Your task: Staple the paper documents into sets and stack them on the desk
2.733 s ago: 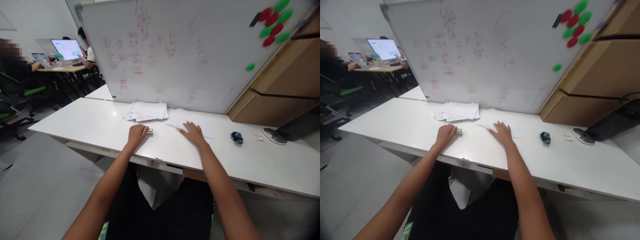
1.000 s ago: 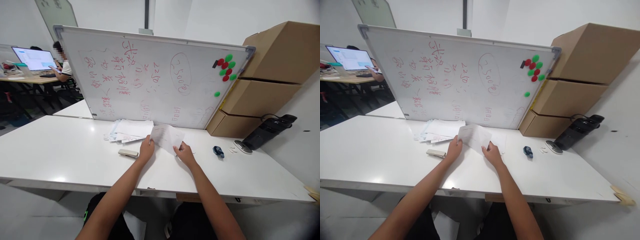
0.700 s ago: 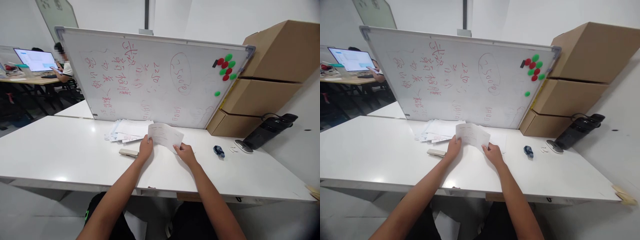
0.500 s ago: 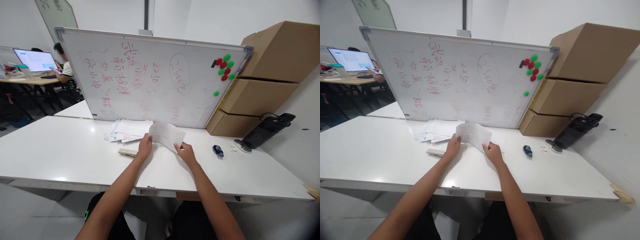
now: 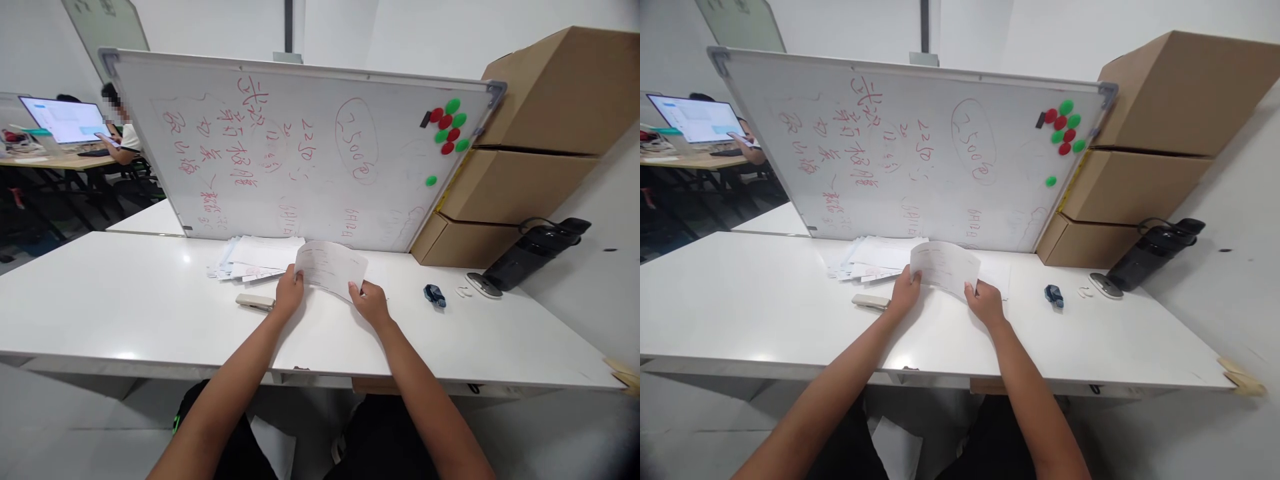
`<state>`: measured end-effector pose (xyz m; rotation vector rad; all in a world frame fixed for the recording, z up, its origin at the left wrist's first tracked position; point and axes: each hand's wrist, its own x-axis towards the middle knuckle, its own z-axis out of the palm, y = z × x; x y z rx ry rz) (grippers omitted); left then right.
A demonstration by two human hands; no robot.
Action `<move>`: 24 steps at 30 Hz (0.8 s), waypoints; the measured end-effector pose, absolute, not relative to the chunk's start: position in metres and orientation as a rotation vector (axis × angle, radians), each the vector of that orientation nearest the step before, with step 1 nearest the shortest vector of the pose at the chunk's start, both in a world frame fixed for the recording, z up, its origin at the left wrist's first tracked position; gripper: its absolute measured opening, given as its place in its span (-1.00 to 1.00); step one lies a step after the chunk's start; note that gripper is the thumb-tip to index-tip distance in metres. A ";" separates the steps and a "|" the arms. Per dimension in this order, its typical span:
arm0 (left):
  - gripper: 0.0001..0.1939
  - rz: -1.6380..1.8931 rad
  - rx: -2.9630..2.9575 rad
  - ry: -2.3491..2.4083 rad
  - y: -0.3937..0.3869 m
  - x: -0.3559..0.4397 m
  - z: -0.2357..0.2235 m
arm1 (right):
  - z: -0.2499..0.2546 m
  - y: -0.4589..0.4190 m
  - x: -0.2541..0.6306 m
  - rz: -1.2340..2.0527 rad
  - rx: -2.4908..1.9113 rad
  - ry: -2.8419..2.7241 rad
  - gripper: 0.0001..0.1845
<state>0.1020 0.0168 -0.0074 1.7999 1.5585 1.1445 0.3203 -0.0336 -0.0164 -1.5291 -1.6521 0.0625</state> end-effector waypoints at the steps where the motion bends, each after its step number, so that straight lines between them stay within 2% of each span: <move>1: -0.76 1.130 1.810 1.558 0.017 0.102 -0.008 | -0.017 -0.033 0.320 0.099 -1.534 -1.653 -0.52; 4: -0.70 1.206 1.844 1.544 0.017 0.103 -0.010 | -0.016 -0.032 0.319 0.300 -1.544 -1.592 -0.51; 8: -0.44 1.656 2.152 1.405 0.011 0.111 -0.011 | -0.010 -0.030 0.320 0.452 -1.492 -1.341 -0.48; 11: -0.42 1.888 2.370 1.279 0.000 0.123 -0.009 | -0.004 -0.031 0.322 0.495 -1.485 -1.182 -0.44; 16: -0.44 2.091 2.306 1.209 -0.017 0.135 -0.004 | 0.000 -0.031 0.322 0.476 -1.483 -1.098 -0.46; 20: -0.50 1.922 1.904 1.346 -0.022 0.132 0.002 | -0.001 -0.030 0.323 0.447 -1.493 -1.055 -0.46; 24: -0.72 1.296 1.698 1.277 -0.022 0.129 0.008 | -0.002 -0.030 0.322 0.468 -1.461 -1.070 -0.49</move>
